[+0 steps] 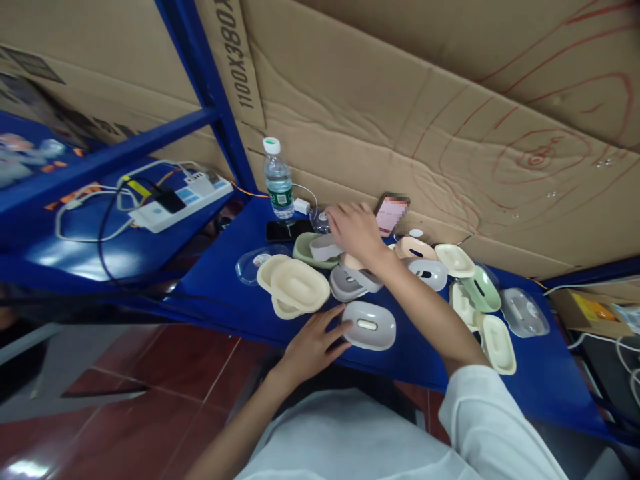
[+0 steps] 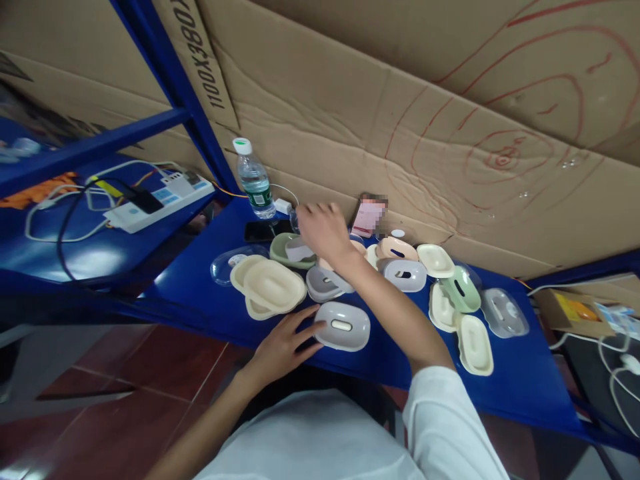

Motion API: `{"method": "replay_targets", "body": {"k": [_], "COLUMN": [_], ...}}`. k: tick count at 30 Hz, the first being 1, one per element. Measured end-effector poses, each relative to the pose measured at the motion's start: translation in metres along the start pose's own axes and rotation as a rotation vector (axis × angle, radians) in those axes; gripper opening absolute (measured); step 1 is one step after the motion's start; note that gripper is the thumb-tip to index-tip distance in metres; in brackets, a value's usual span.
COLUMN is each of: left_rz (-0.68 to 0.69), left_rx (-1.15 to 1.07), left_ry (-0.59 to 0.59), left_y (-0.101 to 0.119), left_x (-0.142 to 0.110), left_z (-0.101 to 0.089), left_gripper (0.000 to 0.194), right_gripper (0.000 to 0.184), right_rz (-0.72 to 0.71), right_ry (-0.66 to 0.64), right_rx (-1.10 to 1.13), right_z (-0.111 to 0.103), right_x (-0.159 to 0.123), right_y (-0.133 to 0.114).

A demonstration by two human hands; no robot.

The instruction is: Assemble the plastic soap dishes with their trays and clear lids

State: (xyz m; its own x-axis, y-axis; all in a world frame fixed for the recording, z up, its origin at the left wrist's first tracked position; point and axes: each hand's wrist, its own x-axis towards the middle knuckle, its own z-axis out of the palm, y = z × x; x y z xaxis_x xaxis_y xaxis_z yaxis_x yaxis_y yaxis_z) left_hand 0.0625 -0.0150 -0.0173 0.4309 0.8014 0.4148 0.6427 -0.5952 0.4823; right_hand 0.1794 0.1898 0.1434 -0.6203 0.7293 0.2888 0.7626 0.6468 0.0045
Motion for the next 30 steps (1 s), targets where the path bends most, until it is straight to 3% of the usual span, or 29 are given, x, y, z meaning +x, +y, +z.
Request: {"method": "replay_targets", "body": {"k": [5,11,14,17,20,23,26,30], "left_rz": [0.006,0.002,0.015,0.024,0.019,0.012,0.017,0.043], "left_rx": [-0.006,0.003,-0.002,-0.010,-0.014,-0.006,0.003,0.021], "left_ry": [-0.006,-0.033,-0.017,-0.006,0.006,0.005,0.000,0.024], "left_y": [-0.002,-0.002,-0.003,-0.004,-0.004,-0.004,-0.003,-0.005], "left_x": [-0.003,-0.002,-0.001,-0.001,-0.002,-0.002,-0.001,-0.001], "left_z": [0.001,0.000,-0.001,-0.001,-0.001,0.000,0.000,0.001], "left_gripper": [0.040,0.041,0.040,0.041,0.042,0.044,0.042,0.038], "right_gripper": [0.045,0.081,0.078,0.062,0.045,0.042,0.054,0.067], "right_rz": [0.161,0.246,0.240,0.206,0.192,0.240,0.449,0.807], "right_ry": [-0.289,-0.365,-0.320,-0.205,-0.084,0.026,0.154,0.408], "right_rx": [-0.102,-0.029,0.088,0.243,0.423,0.673,1.092,1.484], "right_z": [0.037,0.071,0.065,0.040,0.004,-0.025,-0.037,-0.026], "right_x": [0.072,0.101,0.102,0.090,0.059,0.005,-0.070,-0.192], "right_y": [-0.008,-0.012,-0.006,0.005,0.021,0.046,0.075,0.087]}}
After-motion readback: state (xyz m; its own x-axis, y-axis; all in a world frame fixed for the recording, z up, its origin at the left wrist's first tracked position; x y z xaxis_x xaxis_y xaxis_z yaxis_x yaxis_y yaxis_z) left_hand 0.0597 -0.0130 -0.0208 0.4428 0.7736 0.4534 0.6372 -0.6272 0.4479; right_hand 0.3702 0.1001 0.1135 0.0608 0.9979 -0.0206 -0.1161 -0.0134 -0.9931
